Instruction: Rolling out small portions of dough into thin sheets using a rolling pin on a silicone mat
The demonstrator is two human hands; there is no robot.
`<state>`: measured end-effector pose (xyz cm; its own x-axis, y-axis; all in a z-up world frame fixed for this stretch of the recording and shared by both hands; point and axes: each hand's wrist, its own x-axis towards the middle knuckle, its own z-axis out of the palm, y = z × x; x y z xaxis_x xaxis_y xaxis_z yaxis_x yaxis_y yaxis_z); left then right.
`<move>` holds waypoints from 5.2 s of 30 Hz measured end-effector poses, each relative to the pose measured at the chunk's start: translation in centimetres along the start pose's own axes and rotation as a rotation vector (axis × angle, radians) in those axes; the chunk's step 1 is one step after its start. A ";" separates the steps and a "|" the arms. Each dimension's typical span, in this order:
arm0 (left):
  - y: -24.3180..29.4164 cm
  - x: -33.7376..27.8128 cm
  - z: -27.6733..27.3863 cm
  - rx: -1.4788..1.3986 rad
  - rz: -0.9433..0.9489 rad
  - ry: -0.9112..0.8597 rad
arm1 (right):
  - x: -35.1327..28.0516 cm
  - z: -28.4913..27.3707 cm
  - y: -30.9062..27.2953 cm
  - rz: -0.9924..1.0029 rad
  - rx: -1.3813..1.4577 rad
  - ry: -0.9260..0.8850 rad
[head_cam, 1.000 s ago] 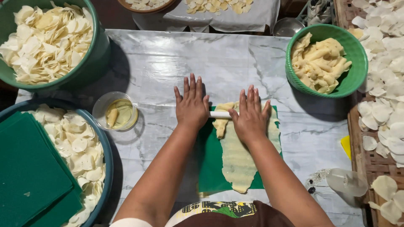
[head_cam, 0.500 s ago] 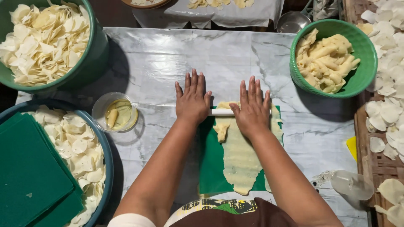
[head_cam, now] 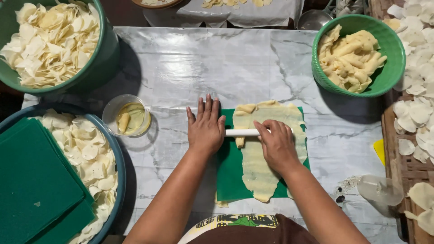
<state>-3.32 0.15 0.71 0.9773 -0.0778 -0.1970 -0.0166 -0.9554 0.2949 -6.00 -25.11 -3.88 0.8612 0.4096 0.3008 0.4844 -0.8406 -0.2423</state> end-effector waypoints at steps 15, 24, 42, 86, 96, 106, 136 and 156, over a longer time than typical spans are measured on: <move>-0.3 -2.6 1.0 0.029 0.070 0.111 | -2.1 -2.0 -3.3 0.153 0.037 -0.153; -0.1 2.3 1.4 0.022 0.066 0.174 | 1.0 0.1 2.5 -0.075 0.034 0.150; -0.3 5.5 1.0 0.037 0.039 0.119 | 5.8 -2.4 -1.6 0.210 -0.100 -0.267; -1.4 -1.2 2.5 -0.061 0.002 0.094 | 0.0 -1.6 -0.7 0.114 0.050 -0.247; -0.8 -2.7 0.9 -0.040 0.049 0.130 | -1.7 -2.1 -1.2 -0.071 -0.052 -0.070; 0.0 0.5 -0.5 -0.002 -0.037 0.088 | 4.7 -3.0 -4.3 0.357 -0.061 -0.376; -2.2 -3.9 2.8 -0.023 0.109 0.061 | -2.2 -1.1 -0.4 0.025 -0.083 -0.087; -0.8 -5.8 2.7 0.053 0.040 0.129 | -2.5 -1.1 -4.4 0.159 -0.087 -0.257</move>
<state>-9.55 0.64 -0.90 0.9947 -0.0821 -0.0627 -0.0639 -0.9661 0.2501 -10.45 -22.87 -2.59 0.9410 0.3378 0.0199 0.3355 -0.9239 -0.1840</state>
